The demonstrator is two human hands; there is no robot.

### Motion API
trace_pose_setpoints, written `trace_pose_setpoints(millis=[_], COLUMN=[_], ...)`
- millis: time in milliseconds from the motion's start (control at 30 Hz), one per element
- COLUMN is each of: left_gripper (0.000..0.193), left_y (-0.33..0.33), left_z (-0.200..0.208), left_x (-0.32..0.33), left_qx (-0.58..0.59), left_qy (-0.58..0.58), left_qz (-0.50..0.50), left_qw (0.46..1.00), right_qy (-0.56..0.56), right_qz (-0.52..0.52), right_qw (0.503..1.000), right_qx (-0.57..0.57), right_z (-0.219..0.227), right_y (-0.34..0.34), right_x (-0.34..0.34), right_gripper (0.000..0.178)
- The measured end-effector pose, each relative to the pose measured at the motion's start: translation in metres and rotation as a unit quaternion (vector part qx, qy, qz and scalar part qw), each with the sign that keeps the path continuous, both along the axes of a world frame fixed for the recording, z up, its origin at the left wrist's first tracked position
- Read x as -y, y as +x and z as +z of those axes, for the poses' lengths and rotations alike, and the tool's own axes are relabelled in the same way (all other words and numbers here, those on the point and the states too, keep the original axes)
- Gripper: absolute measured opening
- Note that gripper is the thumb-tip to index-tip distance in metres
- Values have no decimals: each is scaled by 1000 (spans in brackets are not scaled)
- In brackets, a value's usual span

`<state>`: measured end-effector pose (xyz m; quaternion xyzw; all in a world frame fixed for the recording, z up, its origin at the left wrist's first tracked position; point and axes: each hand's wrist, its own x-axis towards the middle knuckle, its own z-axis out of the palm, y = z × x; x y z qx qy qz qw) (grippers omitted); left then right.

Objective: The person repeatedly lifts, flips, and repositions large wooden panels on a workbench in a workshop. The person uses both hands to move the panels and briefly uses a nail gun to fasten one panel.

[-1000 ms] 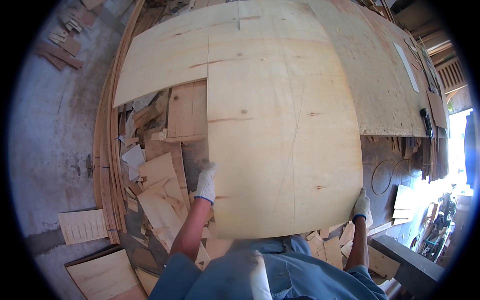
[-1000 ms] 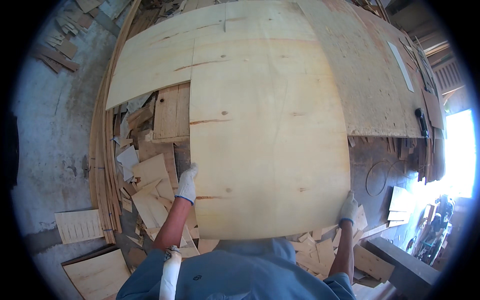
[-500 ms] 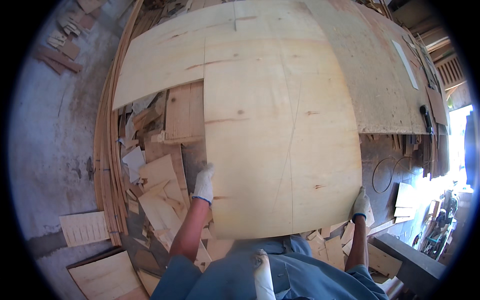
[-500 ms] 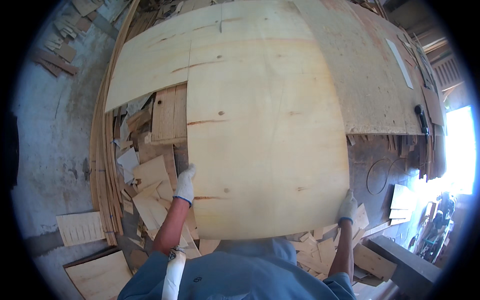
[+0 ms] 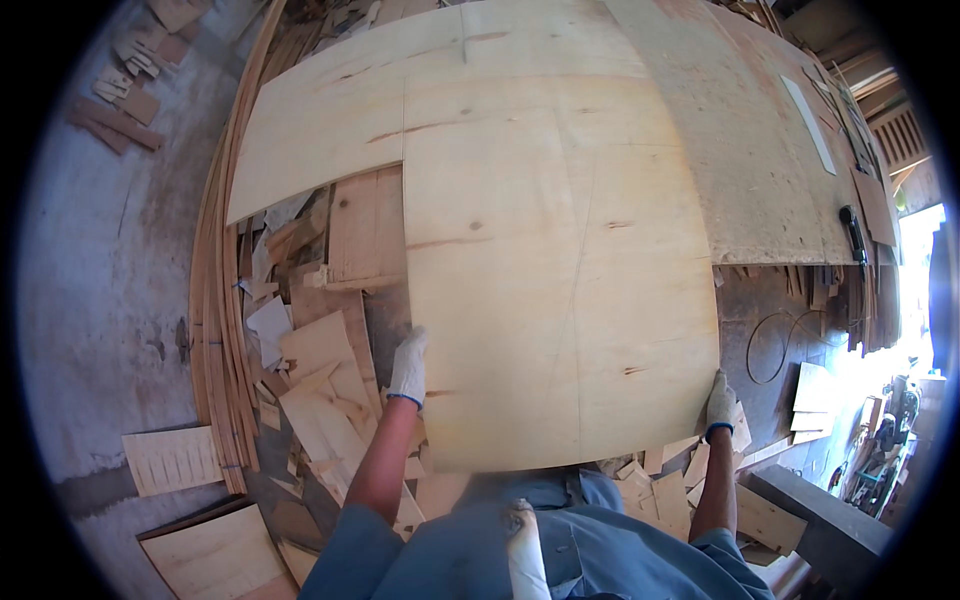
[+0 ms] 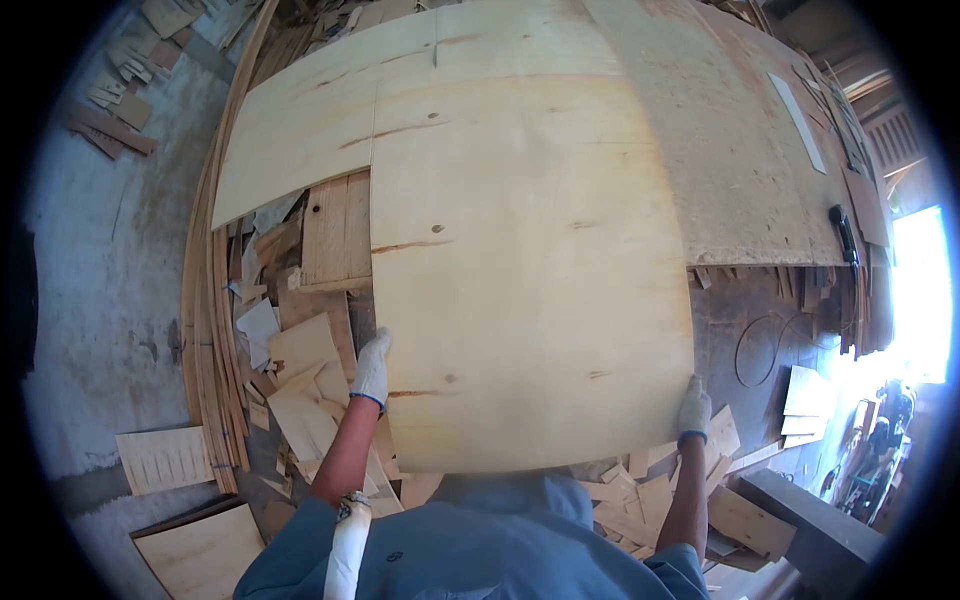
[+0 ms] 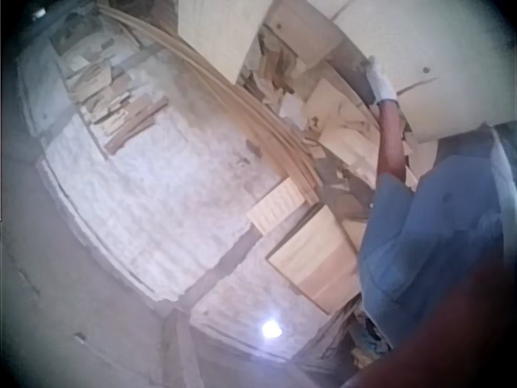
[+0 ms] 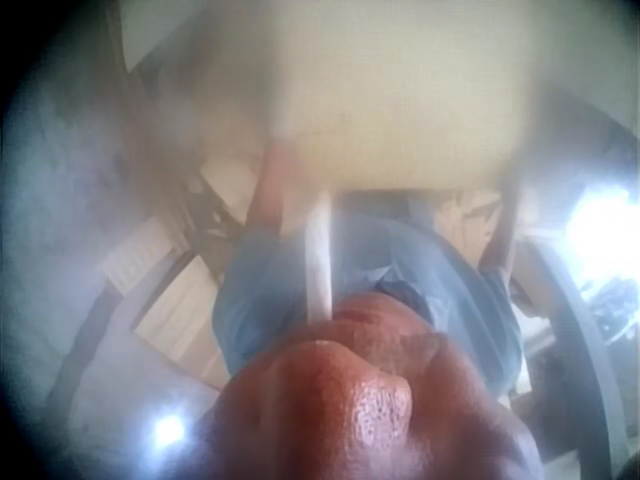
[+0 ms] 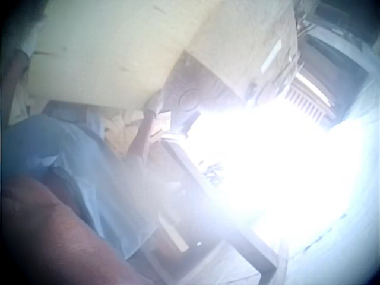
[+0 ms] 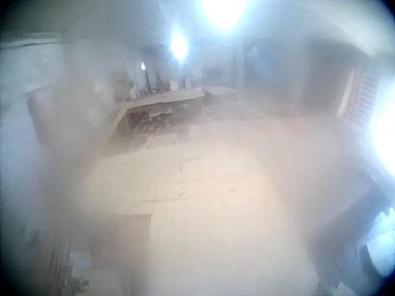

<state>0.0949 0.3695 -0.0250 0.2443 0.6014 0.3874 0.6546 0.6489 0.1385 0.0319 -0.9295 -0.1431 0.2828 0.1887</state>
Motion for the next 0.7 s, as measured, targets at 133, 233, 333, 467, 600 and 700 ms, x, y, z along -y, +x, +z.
trace_pose_setpoints(millis=[133,233,333,467,600,700], left_gripper=[50,59,71,77,76,76], left_y=[6,11,18,18,28,25], left_z=[-14,-13,-9,-19,-32,-41], left_x=[6,4,4,7,3,7], left_qx=[-164,-271,-345,-403,-370,-383], left_qy=[38,54,66,54,93,118], left_qz=[32,29,13,19,55,82], left_qw=[985,961,936,913,923,913], right_qy=[56,73,37,63,96,108], right_qz=[-61,-72,-92,-102,-99,-106], right_qw=[996,992,992,992,986,988], right_qx=[-44,80,80,35,91,39], right_z=[27,7,-5,-11,-59,-65], right_y=[-24,-33,-31,-35,-20,-21], right_x=[-22,-20,-24,-32,-18,-24], right_gripper=[78,71,71,71,72,53])
